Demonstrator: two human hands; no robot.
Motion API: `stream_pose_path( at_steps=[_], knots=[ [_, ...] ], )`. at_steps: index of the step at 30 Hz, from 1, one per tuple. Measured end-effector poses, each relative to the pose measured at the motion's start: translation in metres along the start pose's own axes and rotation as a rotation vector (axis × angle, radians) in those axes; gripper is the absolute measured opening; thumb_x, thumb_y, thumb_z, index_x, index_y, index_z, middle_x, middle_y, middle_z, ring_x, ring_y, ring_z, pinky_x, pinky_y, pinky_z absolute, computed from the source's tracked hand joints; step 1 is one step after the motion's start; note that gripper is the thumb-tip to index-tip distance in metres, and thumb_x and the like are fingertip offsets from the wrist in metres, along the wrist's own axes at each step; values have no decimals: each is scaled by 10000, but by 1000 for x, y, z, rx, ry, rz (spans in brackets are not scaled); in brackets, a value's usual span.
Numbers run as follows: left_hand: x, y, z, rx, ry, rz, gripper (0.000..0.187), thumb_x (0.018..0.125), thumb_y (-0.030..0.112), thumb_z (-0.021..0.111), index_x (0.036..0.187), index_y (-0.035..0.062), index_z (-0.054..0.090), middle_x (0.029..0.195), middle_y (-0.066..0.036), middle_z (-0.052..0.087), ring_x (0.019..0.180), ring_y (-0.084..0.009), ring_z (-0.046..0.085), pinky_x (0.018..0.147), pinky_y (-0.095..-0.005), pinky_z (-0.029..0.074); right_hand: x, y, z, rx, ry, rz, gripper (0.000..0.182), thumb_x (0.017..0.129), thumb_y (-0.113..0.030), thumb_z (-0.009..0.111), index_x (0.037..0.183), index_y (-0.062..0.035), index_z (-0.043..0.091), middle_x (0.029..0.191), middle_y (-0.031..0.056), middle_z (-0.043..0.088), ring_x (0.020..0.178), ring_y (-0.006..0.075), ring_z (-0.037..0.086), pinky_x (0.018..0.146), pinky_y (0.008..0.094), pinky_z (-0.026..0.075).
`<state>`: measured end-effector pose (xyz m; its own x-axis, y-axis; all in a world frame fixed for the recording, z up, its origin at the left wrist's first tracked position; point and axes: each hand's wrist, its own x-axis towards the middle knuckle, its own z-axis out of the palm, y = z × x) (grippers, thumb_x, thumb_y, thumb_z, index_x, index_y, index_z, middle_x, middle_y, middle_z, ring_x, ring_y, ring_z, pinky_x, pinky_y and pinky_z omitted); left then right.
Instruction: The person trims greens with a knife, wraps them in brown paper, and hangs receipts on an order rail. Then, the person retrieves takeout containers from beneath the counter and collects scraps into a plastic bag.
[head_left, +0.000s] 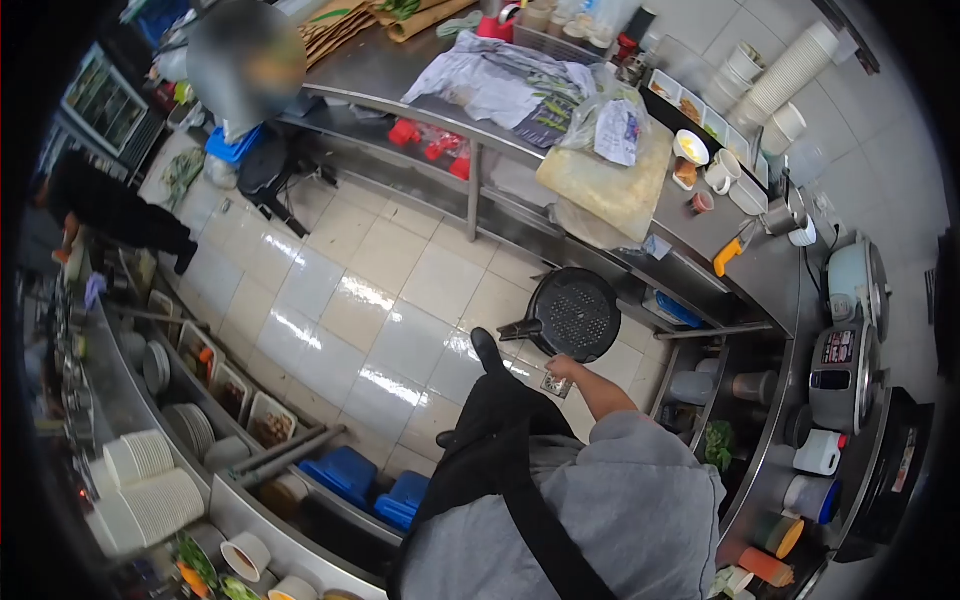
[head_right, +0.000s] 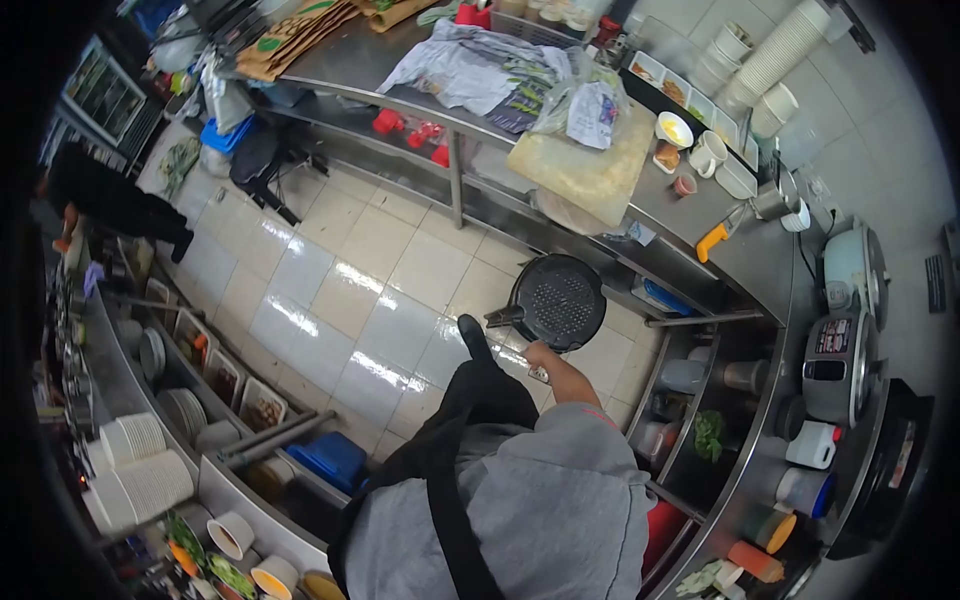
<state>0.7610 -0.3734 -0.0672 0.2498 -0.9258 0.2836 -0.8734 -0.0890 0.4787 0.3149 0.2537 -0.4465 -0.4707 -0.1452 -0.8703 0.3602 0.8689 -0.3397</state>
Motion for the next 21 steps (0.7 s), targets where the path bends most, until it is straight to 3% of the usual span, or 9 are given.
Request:
stream_pose_path(
  at_steps=[4, 9, 12, 14, 15, 17, 19, 20, 21],
  knots=[
    [-3, 77, 8, 50, -26, 121, 547, 868, 360, 548, 1236, -30, 444, 789, -170, 588, 643, -245, 595, 573, -352, 493, -17, -49, -37, 801, 99, 121, 526, 882, -538, 432, 1111, -84, 564, 1052, 86, 610, 881, 229, 626, 778, 463, 454],
    [-32, 210, 13, 74, -216, 385, 582, 849, 386, 584, 1247, -20, 456, 770, -142, 587, 610, -215, 587, 541, -328, 480, -35, -134, -143, 1507, 659, -258, 559, 892, -558, 400, 1118, -65, 535, 1048, 87, 617, 913, 198, 617, 784, 430, 439],
    [-126, 341, 48, 64, -443, 662, 507, 871, 338, 565, 1264, 34, 465, 626, -181, 590, 551, -206, 567, 540, -344, 476, -86, -162, -232, 1285, 580, -617, 304, 918, -341, 502, 980, -51, 571, 921, 74, 651, 883, 169, 621, 769, 337, 458],
    [-199, 413, 66, 144, -511, 773, 544, 844, 318, 599, 1325, 137, 421, 730, -149, 624, 577, -239, 567, 610, -361, 464, -121, -180, -283, 935, 874, -786, 224, 892, -225, 558, 978, -20, 580, 941, 105, 638, 898, 209, 612, 785, 344, 458],
    [-219, 424, 102, -141, -426, 1175, 560, 850, 242, 594, 1353, 139, 373, 937, -177, 629, 705, -213, 626, 679, -343, 483, -137, -188, -309, 678, 1187, -786, 260, 878, -205, 575, 1050, -12, 556, 1012, 135, 605, 973, 249, 574, 836, 355, 436],
    [-289, 481, 125, -298, -1001, 937, 746, 818, 96, 627, 1423, 179, 200, 1214, -223, 522, 876, -301, 635, 754, -388, 495, -135, -185, -355, 373, 1570, -708, 440, 844, -208, 616, 1212, -22, 462, 1195, 217, 467, 1153, 339, 427, 952, 395, 350],
    [-328, 508, 208, -459, -1193, 1119, 906, 768, 128, 700, 1435, 83, 88, 1445, -218, 204, 1268, -331, 351, 932, -425, 429, -110, -170, -393, 418, 1638, -636, 631, 809, -256, 657, 1324, -54, 353, 1333, 278, 309, 1276, 399, 269, 1029, 437, 260],
    [-355, 535, 226, -614, -1280, 1171, 976, 722, 134, 736, 1427, 42, 67, 1474, -210, 99, 1353, -350, 149, 1035, -442, 309, -99, -163, -408, 493, 1612, -620, 695, 793, -281, 675, 1348, -69, 316, 1359, 288, 255, 1295, 410, 219, 1040, 449, 234],
    [-377, 557, 252, -602, -1127, 1350, 1013, 689, 141, 757, 1428, 46, 72, 1475, -206, 94, 1351, -371, 136, 1057, -441, 261, -91, -162, -420, 567, 1583, -601, 760, 776, -307, 693, 1373, -83, 278, 1386, 298, 201, 1314, 420, 170, 1051, 461, 208]
  ],
)
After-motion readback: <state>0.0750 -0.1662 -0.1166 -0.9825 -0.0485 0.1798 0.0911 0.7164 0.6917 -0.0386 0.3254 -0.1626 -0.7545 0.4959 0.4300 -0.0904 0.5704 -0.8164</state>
